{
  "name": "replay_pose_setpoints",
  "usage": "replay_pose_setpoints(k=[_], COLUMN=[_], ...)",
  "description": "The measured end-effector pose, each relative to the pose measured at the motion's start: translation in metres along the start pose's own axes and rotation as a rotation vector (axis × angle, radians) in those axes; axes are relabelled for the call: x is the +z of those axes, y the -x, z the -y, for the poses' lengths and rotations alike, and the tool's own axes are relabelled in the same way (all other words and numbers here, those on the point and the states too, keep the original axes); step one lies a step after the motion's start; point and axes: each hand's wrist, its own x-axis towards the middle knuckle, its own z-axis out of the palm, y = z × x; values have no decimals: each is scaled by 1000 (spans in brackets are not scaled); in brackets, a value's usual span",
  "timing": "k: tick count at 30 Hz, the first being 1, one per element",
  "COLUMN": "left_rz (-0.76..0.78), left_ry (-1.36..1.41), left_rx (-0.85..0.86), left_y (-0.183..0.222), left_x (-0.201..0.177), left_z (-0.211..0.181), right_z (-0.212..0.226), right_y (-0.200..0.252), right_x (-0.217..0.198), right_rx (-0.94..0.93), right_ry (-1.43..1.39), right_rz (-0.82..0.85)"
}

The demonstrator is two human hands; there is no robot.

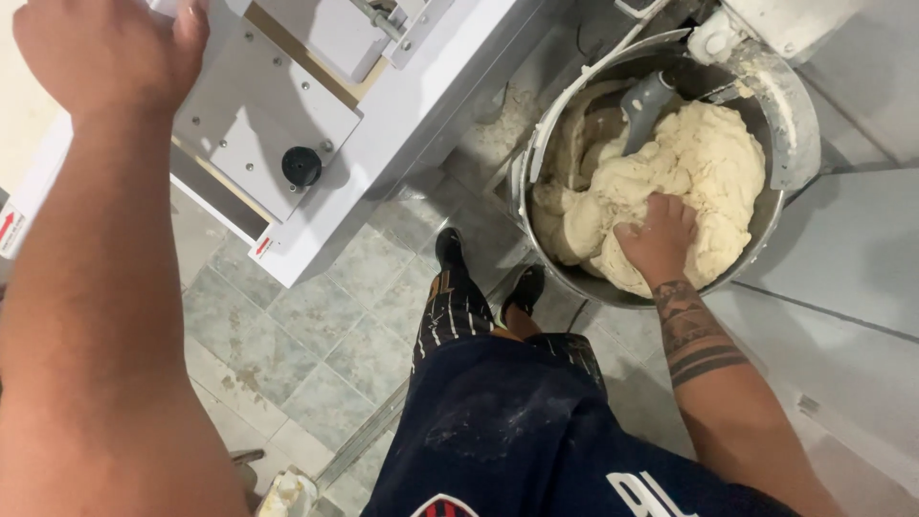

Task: Kneading dough in an industrial mixer bowl and then carrying baking trays to a workstation

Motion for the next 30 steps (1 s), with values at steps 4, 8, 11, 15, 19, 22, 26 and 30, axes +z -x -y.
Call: replay_pose_setpoints(k=[4, 8, 11, 15, 19, 22, 26, 30], left_rz=[20, 1, 24, 45, 56, 67, 80, -88], left_ry=[94, 7, 23, 48, 72, 83, 92, 210], left_rx=[-15, -6, -4, -9, -12, -12, -7, -22], left_y=[-3, -1, 4, 7, 3, -1, -5, -3], left_x=[-11, 1, 5, 2, -7, -12, -18, -28], left_z=[4, 2, -2, -2, -1, 2, 5, 9], right_z=[31, 13, -17, 4, 16, 5, 16, -1], right_y=[-10, -12, -2, -3, -6, -13, -21, -2], right_x=[-19, 18, 48, 19, 13, 43, -10, -56], right_rx=[68, -9, -219, -132, -106, -165, -54, 68], right_ry=[-34, -14, 28, -78, -97, 60, -74, -535], right_rz=[190, 158, -234, -1, 195, 116, 318, 12])
